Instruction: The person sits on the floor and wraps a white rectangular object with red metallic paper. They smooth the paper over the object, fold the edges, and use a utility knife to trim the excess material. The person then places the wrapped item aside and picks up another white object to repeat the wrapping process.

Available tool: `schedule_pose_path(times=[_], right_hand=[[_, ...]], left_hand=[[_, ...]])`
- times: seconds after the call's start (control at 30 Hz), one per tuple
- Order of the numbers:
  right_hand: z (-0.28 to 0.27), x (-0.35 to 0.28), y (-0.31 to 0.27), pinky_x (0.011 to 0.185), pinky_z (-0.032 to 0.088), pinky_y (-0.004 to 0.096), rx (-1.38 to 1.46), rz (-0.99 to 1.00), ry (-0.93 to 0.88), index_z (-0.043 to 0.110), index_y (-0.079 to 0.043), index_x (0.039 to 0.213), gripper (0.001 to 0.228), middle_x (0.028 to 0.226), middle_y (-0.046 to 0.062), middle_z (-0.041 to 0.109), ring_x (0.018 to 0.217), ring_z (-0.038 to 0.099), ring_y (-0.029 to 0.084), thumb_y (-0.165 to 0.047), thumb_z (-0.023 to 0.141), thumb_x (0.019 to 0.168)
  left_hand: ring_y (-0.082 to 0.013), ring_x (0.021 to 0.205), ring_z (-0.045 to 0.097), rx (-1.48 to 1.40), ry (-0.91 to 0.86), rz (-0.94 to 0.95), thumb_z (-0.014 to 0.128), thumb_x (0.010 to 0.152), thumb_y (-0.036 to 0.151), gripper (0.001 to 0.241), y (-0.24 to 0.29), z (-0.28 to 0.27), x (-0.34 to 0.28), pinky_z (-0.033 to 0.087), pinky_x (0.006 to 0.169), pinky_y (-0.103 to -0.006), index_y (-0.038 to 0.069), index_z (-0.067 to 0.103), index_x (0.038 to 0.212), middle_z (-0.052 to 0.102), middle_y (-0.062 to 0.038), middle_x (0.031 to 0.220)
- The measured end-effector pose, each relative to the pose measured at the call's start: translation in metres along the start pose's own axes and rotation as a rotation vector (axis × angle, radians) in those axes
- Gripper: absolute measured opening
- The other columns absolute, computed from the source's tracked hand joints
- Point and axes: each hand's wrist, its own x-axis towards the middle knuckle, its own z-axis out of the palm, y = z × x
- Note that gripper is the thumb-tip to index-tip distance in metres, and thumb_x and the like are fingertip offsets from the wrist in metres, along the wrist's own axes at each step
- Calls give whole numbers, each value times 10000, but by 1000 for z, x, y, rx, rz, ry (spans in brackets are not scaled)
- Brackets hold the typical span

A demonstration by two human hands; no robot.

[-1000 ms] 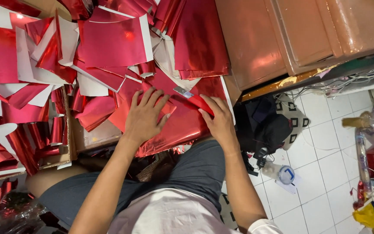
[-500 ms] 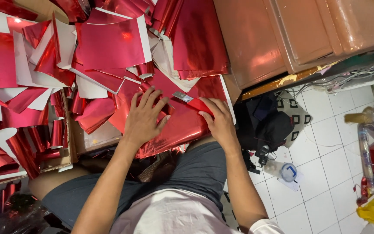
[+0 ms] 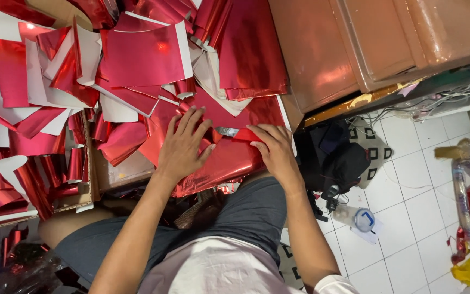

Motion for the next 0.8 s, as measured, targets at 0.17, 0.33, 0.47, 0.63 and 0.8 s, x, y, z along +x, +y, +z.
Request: schedule_pose_path(times=[0.17, 0.33, 0.47, 0.63, 0.8], right_hand=[[2, 12, 2, 1130, 353, 481, -125, -30, 17, 716, -227, 1393, 353, 1235, 59, 699, 1259, 583, 301, -248, 649, 1047], [-4, 19, -12, 1003, 392, 409, -244, 70, -82, 688, -314, 1407, 345, 1345, -32, 655, 1211, 515, 268, -266, 557, 1091], [-9, 20, -25, 865, 608, 489, -48, 216, -132, 694, -293, 1428, 352, 1432, 32, 656, 1045, 734, 359, -274, 598, 1090], [8, 20, -27, 867, 613, 577, -103, 324, -80, 689, -329, 1402, 365, 1446, -40, 612, 1003, 741, 402, -479, 599, 1082], [29, 22, -23, 815, 640, 463, -113, 257, 115, 756, -281, 1277, 254, 1361, -62, 668, 1014, 759, 260, -375, 632, 1076]], left_hand=[[-318, 1533, 383, -16, 62, 28, 684, 969, 423, 536, 0, 5, 0, 326, 1220, -526, 132, 556, 1402, 496, -133, 1539], [-268, 1425, 527, -13, 42, 46, 611, 889, 338, 467, -2, 9, -5, 368, 1193, -494, 176, 683, 1321, 645, -58, 1369], [-269, 1484, 472, 16, -41, -12, 614, 842, 346, 546, 2, 2, -10, 315, 1232, -501, 214, 647, 1371, 600, -42, 1462], [-284, 1542, 405, -15, -64, -11, 572, 922, 349, 560, 2, 4, -16, 250, 1268, -508, 238, 613, 1469, 541, -51, 1578], [-282, 1558, 382, -8, -69, -7, 543, 958, 338, 574, 1, 3, -17, 226, 1275, -531, 309, 576, 1530, 516, 0, 1629]])
